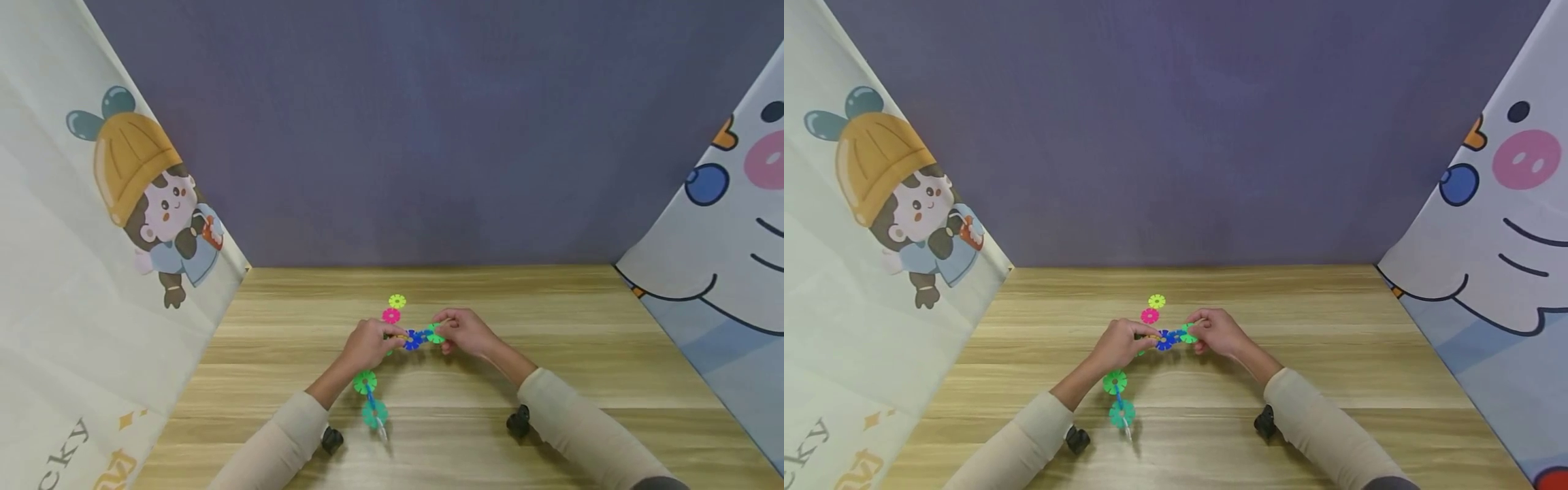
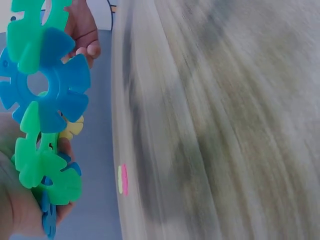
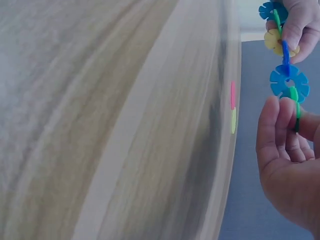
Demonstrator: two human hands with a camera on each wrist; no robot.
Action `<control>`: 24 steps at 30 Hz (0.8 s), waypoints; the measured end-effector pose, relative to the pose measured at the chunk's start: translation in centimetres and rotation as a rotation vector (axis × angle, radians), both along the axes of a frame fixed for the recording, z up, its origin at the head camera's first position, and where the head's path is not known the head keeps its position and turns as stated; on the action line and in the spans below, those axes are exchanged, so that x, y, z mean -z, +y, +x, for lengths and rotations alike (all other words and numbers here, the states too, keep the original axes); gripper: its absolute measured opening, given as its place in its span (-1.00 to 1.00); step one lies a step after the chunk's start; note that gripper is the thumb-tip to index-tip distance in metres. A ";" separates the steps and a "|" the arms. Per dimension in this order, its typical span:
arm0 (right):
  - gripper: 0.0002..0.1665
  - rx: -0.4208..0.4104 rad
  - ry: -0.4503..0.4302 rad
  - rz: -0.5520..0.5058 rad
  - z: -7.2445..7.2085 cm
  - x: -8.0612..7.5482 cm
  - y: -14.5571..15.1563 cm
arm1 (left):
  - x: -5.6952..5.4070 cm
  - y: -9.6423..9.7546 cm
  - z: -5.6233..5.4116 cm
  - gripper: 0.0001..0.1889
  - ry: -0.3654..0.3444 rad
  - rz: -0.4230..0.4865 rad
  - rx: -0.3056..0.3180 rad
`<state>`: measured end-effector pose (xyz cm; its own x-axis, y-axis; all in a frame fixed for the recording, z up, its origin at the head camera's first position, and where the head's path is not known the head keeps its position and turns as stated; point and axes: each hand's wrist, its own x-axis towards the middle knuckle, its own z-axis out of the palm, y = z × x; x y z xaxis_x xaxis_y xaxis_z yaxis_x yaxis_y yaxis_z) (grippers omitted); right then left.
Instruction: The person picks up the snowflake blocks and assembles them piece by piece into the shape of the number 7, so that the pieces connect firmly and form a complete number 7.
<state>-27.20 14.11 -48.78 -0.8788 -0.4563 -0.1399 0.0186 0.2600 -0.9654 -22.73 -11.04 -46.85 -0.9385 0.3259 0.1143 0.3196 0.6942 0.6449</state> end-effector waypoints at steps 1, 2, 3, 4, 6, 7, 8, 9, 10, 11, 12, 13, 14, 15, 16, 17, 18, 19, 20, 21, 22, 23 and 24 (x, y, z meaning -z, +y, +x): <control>-0.69 -0.004 -0.002 -0.005 0.0 0.1 -0.1 | -0.1 -0.1 0.1 -0.81 -0.011 0.014 0.011; -0.69 -0.008 -0.003 -0.008 0.0 0.1 -0.1 | -0.1 -0.2 0.1 -0.82 -0.026 0.027 0.019; -0.69 -0.011 -0.008 -0.014 0.0 0.2 -0.1 | -0.2 -0.4 0.2 -0.84 -0.044 0.044 0.030; -0.69 -0.011 -0.015 -0.019 0.0 0.2 -0.2 | -0.4 -0.5 0.2 -0.86 -0.061 0.055 0.039; -0.70 -0.010 -0.025 -0.028 0.0 0.3 -0.2 | -0.6 -0.6 0.3 -0.88 -0.094 0.078 0.061; -0.70 -0.009 -0.032 -0.032 0.0 0.4 -0.3 | -0.8 -0.7 0.3 -0.89 -0.105 0.082 0.071; -0.70 -0.006 -0.038 -0.032 0.0 0.4 -0.3 | -0.9 -0.7 0.2 -0.89 -0.120 0.083 0.079; -0.70 -0.001 -0.045 -0.031 0.0 0.4 -0.3 | -1.0 -0.8 0.2 -0.87 -0.134 0.084 0.089; -0.70 0.000 -0.047 -0.027 0.0 0.4 -0.3 | -1.1 -0.8 0.1 -0.86 -0.145 0.080 0.099; -0.70 0.002 -0.050 -0.024 0.0 0.4 -0.2 | -1.1 -0.8 0.1 -0.84 -0.157 0.076 0.107; -0.70 0.004 -0.055 -0.021 -0.1 0.4 -0.2 | -1.1 -0.8 0.1 -0.82 -0.169 0.071 0.114; -0.69 0.003 -0.058 -0.020 -0.1 0.4 -0.1 | -1.1 -0.8 0.0 -0.80 -0.180 0.064 0.119; -0.69 0.002 -0.056 -0.018 -0.1 0.4 -0.1 | -1.2 -0.8 0.0 -0.79 -0.187 0.055 0.122; -0.68 0.000 -0.054 -0.020 -0.1 0.4 -0.1 | -1.2 -0.8 0.0 -0.78 -0.192 0.046 0.122; -0.68 0.001 -0.057 -0.025 -0.2 0.4 -0.1 | -1.2 -0.7 0.0 -0.78 -0.188 0.038 0.122; -0.69 0.003 -0.060 -0.030 -0.2 0.4 0.0 | -1.2 -0.7 -0.1 -0.78 -0.184 0.034 0.119; -0.68 0.004 -0.062 -0.038 -0.2 0.4 0.0 | -1.3 -0.6 -0.1 -0.78 -0.176 0.030 0.116; -0.68 0.005 -0.064 -0.045 -0.2 0.4 0.0 | -1.4 -0.6 -0.1 -0.78 -0.171 0.026 0.110; -0.68 0.009 -0.066 -0.052 -0.2 0.4 -0.1 | -1.4 -0.5 -0.1 -0.78 -0.164 0.022 0.106; -0.68 0.015 -0.072 -0.061 -0.2 0.4 -0.1 | -1.5 -0.4 -0.2 -0.78 -0.155 0.019 0.102; -0.67 0.018 -0.076 -0.068 -0.2 0.4 -0.2 | -1.6 -0.3 -0.2 -0.78 -0.148 0.014 0.098; -0.67 0.018 -0.075 -0.073 -0.1 0.4 -0.2 | -1.6 -0.3 -0.3 -0.77 -0.148 0.013 0.096; -0.66 0.019 -0.078 -0.080 -0.1 0.4 -0.3 | -1.7 -0.2 -0.3 -0.77 -0.148 0.010 0.095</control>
